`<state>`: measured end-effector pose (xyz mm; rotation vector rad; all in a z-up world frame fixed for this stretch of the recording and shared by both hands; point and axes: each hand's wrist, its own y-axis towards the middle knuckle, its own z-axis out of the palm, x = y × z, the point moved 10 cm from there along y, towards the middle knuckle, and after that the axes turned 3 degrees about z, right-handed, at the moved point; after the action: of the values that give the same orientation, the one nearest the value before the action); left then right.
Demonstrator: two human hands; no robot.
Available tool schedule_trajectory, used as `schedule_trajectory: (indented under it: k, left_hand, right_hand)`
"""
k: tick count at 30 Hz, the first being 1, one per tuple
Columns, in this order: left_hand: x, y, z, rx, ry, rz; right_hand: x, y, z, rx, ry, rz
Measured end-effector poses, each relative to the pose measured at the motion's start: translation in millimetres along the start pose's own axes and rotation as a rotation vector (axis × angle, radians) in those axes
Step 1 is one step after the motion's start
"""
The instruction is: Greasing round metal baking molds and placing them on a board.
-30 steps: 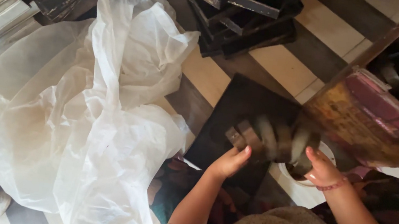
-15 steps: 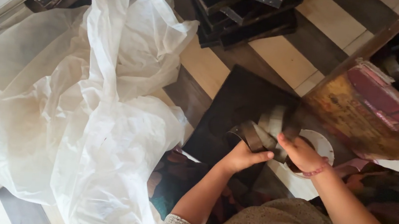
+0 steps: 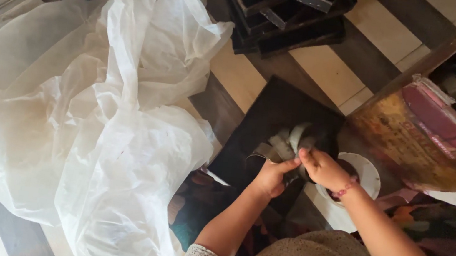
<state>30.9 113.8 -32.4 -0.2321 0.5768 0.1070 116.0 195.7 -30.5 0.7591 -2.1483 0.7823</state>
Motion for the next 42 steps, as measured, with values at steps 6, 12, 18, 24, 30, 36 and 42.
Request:
schedule_trajectory:
  k: [6,12,18,24,30,36,42]
  left_hand:
    - [-11.8,11.6,-22.2,-0.150,-0.056,0.112]
    - [-25.8,7.1,-25.0,-0.170,-0.022,0.255]
    - [-24.8,1.5,-20.5,-0.224,-0.246,0.055]
    - [-6.8,10.9,-50.7,-0.168,-0.023,0.104]
    - [-40.6,8.4,-25.7,-0.133,0.223,0.087]
    - [-51.6,0.5,-28.6,-0.321,0.054,0.070]
    - [-36.2,0.2,-44.1,-0.341,0.316,-0.039]
  right_hand:
    - [82.1,-41.4,-30.4,-0.275,0.048,-0.103]
    - [84.3,-55.2,-22.3,-0.444,-0.054,-0.335]
    - [90.0,-48.9,-3.1,-0.295,-0.513,-0.566]
    - [65.3,-36.6,17.2,-0.127,-0.272,-0.392]
    - [86.1,-48.6,10.8,-0.126,-0.169,-0.443]
    - [85.8,-52.0,30.6,-0.164,-0.501,-0.691]
    - [21.5,-34.9,48.7,-0.006,-0.237,0.070]
